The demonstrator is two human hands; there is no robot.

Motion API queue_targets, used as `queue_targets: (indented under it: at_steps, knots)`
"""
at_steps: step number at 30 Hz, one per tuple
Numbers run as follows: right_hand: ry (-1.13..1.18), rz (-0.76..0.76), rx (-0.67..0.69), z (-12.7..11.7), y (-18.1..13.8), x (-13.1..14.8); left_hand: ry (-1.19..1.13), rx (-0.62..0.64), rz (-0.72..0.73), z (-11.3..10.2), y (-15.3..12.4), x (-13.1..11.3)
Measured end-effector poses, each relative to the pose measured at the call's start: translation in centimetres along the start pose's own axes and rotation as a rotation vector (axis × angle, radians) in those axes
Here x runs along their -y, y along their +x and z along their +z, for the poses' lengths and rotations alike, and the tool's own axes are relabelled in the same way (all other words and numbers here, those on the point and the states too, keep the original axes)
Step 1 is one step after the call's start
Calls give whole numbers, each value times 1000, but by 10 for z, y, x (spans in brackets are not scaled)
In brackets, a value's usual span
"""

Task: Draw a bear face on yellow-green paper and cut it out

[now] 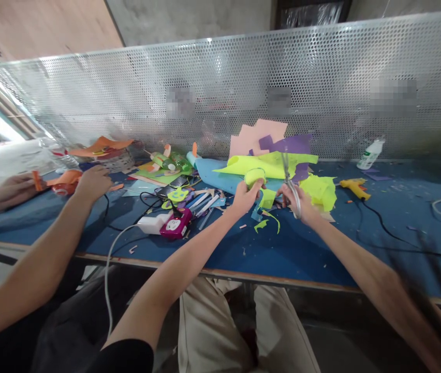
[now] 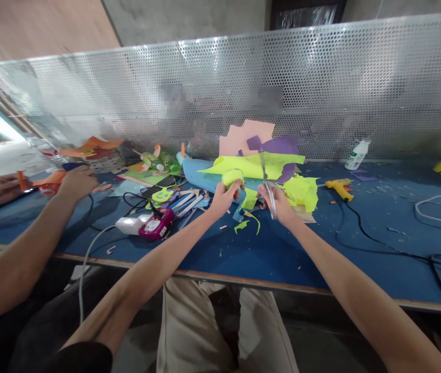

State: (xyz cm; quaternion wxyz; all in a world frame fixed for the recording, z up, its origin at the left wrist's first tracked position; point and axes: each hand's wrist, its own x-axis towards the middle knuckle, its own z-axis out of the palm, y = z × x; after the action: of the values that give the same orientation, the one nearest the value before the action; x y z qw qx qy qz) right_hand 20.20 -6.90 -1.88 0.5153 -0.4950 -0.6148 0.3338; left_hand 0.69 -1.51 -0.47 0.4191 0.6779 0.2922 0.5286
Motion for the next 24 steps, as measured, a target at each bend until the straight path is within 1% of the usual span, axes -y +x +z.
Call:
queue_targets:
  at_steps: [2, 4, 7, 12, 16, 21, 24]
  knots:
    - [-114, -15, 81, 1, -1, -3, 0, -37, 6, -1, 1, -1]
    - [-208, -34, 137, 3, -3, -2, -40, -48, -1, -2, 2, -3]
    - [-272, -53, 170, 5, -7, 5, -147, -10, -19, -3, 2, -5]
    - [-223, -66, 229, 6, -11, 19, -243, 64, -71, -1, -1, -8]
    - [-178, -60, 271, 4, -12, 19, -319, 120, -104, -1, -2, -8]
    - [-164, -78, 327, 0, -12, 14, -325, 179, -122, -4, 0, -6]
    - [-167, -71, 352, -1, -12, 14, -279, 188, -89, -5, 0, -8]
